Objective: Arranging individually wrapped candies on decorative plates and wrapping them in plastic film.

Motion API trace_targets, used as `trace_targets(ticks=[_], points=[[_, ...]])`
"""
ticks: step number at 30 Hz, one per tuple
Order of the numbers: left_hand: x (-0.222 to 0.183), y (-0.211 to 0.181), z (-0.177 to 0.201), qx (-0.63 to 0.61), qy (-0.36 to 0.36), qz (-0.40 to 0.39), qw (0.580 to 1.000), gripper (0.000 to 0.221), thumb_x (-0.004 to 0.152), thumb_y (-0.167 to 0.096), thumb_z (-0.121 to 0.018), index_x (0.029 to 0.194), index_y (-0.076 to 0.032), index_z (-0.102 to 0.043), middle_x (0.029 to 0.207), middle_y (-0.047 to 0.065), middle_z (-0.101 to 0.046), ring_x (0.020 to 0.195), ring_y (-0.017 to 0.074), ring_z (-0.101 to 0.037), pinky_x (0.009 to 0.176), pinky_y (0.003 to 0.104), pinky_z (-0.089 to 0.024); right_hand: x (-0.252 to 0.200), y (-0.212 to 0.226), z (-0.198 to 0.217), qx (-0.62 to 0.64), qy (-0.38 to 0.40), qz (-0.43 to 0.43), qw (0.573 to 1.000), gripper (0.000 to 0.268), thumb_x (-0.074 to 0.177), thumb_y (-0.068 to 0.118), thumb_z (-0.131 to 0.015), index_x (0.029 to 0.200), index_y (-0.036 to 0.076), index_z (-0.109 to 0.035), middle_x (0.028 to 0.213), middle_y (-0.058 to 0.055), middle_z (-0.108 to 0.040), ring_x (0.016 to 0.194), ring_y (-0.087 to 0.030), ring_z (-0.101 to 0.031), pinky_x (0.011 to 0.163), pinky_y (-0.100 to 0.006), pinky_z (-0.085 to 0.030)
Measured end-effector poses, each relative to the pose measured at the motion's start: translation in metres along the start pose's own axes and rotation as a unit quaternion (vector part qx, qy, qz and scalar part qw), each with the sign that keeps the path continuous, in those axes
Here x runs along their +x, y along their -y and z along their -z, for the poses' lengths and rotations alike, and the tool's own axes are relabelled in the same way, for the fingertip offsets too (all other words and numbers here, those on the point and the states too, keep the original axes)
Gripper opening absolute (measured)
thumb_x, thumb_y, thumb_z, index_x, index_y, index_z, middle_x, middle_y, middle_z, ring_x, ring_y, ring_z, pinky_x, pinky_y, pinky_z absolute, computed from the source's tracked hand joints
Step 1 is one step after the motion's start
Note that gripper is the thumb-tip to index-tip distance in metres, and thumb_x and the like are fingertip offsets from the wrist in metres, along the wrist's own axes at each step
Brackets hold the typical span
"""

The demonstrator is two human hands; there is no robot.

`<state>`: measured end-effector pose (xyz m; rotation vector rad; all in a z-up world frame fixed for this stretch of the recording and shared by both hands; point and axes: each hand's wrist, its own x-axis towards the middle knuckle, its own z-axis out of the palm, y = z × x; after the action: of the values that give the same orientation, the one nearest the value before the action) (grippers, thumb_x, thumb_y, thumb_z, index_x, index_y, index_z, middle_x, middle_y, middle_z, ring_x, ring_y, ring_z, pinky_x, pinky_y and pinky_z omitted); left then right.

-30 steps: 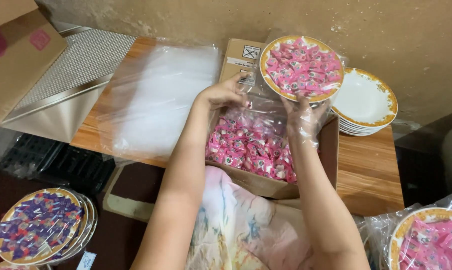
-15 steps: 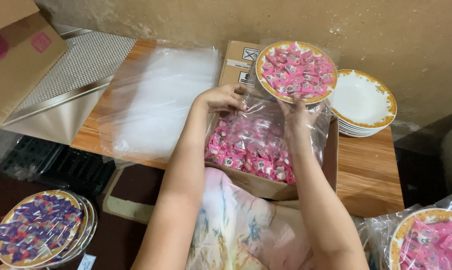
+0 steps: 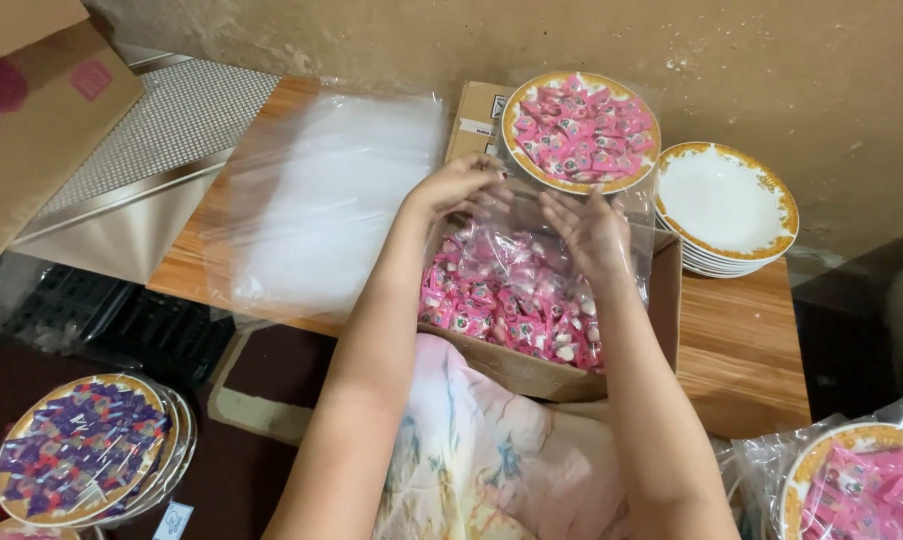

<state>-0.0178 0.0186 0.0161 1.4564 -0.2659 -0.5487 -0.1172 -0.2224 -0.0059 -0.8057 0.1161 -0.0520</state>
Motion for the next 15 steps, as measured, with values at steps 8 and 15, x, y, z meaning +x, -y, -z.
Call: trace_targets(ticks=[8, 15], points=[[0.032, 0.023, 0.005, -0.029, -0.064, -0.018, 0.997, 0.059, 0.098, -0.041, -0.066, 0.139, -0.002, -0.049, 0.105, 0.021, -0.072, 0.084, 0.0324, -0.079, 0.069, 0.04, -0.067, -0.05, -0.032, -0.052, -0.342, -0.011, 0.023, 0.939, 0.015, 0.096, 0.02, -0.06, 0.108, 0.012, -0.062, 0.063, -0.011, -0.062, 0.046, -0.017, -0.057, 0.032, -0.023, -0.041], [0.05, 0.039, 0.011, 0.028, -0.125, -0.057, 0.99, 0.029, 0.092, -0.021, -0.072, 0.11, 0.0, -0.063, 0.089, 0.018, -0.074, 0.072, 0.0288, -0.078, 0.058, 0.037, -0.068, -0.104, -0.003, -0.087, -0.267, 0.478, -0.079, 0.833, 0.025, 0.092, 0.0, -0.062, 0.115, -0.01, -0.062, 0.094, -0.025, -0.073, 0.079, -0.029, -0.074, 0.065, -0.04, -0.062]])
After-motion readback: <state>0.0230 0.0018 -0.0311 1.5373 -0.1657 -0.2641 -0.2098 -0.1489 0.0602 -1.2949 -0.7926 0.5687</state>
